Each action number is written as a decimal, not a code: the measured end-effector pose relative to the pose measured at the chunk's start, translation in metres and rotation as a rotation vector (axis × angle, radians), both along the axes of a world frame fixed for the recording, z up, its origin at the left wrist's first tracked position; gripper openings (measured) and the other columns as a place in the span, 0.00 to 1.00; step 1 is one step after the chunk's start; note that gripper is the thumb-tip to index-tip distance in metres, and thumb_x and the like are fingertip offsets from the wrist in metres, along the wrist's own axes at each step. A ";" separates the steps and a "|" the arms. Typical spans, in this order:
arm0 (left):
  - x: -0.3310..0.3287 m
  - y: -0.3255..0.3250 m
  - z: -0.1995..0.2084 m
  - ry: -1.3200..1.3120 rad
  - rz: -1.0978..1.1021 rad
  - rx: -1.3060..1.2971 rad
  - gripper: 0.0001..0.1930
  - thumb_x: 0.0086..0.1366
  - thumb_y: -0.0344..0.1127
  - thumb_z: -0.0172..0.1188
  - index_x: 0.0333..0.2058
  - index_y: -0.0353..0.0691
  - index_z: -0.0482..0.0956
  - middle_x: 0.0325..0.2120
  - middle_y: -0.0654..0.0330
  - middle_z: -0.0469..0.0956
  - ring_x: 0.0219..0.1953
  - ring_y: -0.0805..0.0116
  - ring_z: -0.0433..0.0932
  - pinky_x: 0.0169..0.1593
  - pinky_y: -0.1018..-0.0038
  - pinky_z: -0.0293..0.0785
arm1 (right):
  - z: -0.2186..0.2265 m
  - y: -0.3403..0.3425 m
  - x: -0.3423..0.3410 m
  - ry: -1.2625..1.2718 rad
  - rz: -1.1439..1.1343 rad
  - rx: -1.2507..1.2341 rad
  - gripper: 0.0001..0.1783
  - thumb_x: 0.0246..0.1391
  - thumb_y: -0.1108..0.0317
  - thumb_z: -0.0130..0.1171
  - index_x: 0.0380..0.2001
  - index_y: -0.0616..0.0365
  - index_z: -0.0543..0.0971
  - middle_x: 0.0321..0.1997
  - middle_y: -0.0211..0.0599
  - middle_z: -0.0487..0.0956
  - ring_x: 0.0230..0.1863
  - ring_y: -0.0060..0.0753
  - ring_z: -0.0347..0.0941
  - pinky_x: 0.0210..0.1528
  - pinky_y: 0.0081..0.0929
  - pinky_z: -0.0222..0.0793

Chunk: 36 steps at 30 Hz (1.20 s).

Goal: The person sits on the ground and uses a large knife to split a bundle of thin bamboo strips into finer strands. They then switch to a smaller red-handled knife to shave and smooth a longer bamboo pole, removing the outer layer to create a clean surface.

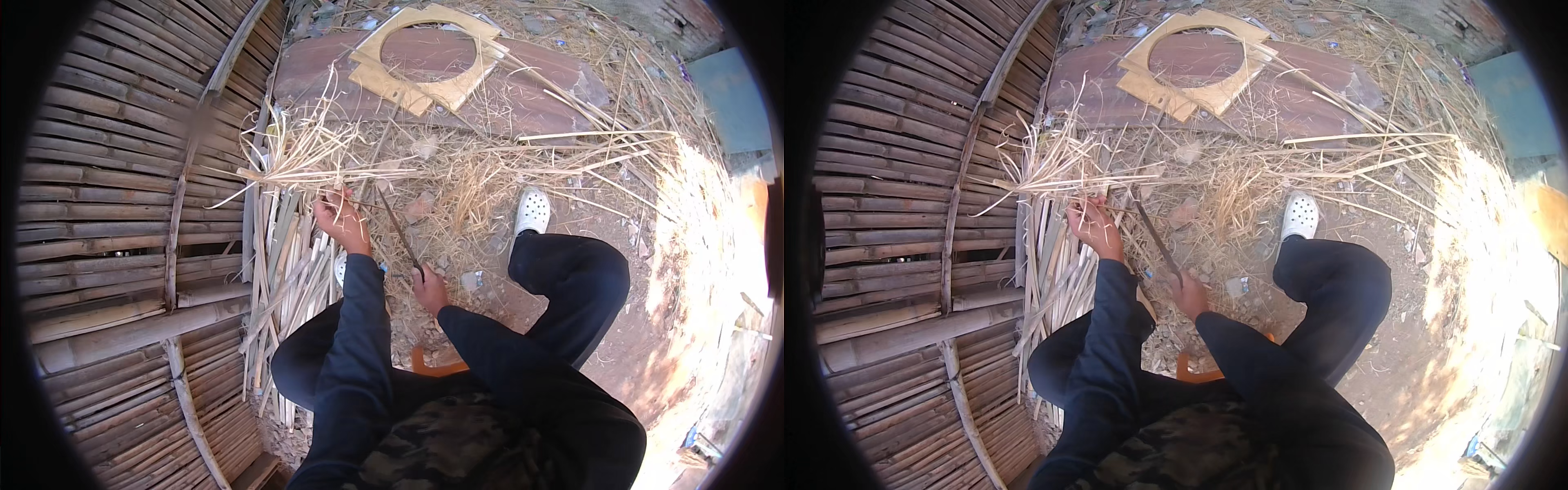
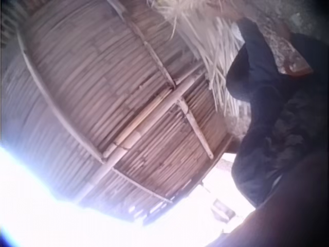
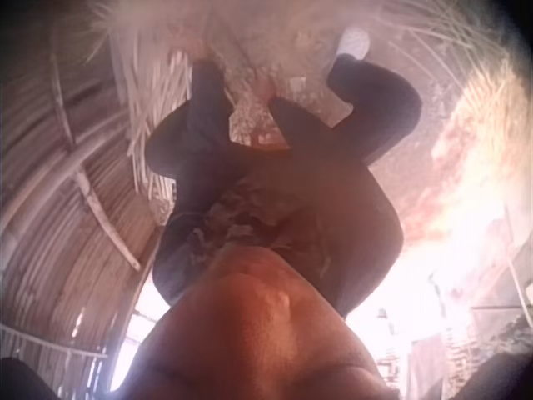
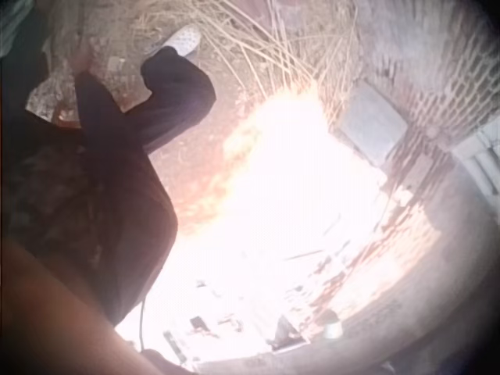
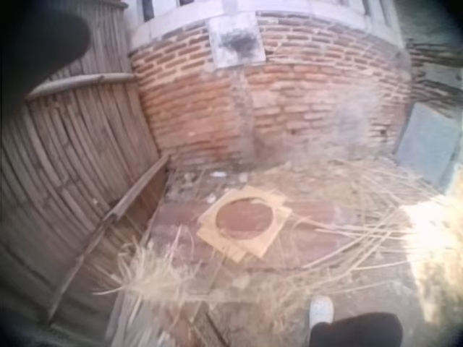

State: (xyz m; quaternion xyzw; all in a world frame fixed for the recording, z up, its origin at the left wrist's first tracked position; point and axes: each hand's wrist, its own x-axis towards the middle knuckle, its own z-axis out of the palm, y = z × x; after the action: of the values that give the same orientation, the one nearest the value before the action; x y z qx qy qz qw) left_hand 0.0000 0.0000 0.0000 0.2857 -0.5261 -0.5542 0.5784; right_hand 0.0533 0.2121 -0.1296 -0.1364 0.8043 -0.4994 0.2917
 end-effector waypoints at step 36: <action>-0.005 0.008 0.017 -0.095 0.024 0.030 0.07 0.68 0.32 0.53 0.37 0.33 0.68 0.29 0.59 0.72 0.29 0.72 0.74 0.39 0.74 0.74 | -0.021 0.019 -0.036 -0.282 -0.009 0.182 0.26 0.65 0.50 0.44 0.29 0.65 0.75 0.24 0.51 0.75 0.26 0.53 0.71 0.34 0.40 0.66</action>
State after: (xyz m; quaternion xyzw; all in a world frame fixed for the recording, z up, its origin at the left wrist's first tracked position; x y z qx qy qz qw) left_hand -0.0045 0.0081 0.0167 0.3265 -0.5410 -0.5408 0.5551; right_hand 0.0174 0.2314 -0.1509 -0.0344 0.7978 -0.4401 0.4107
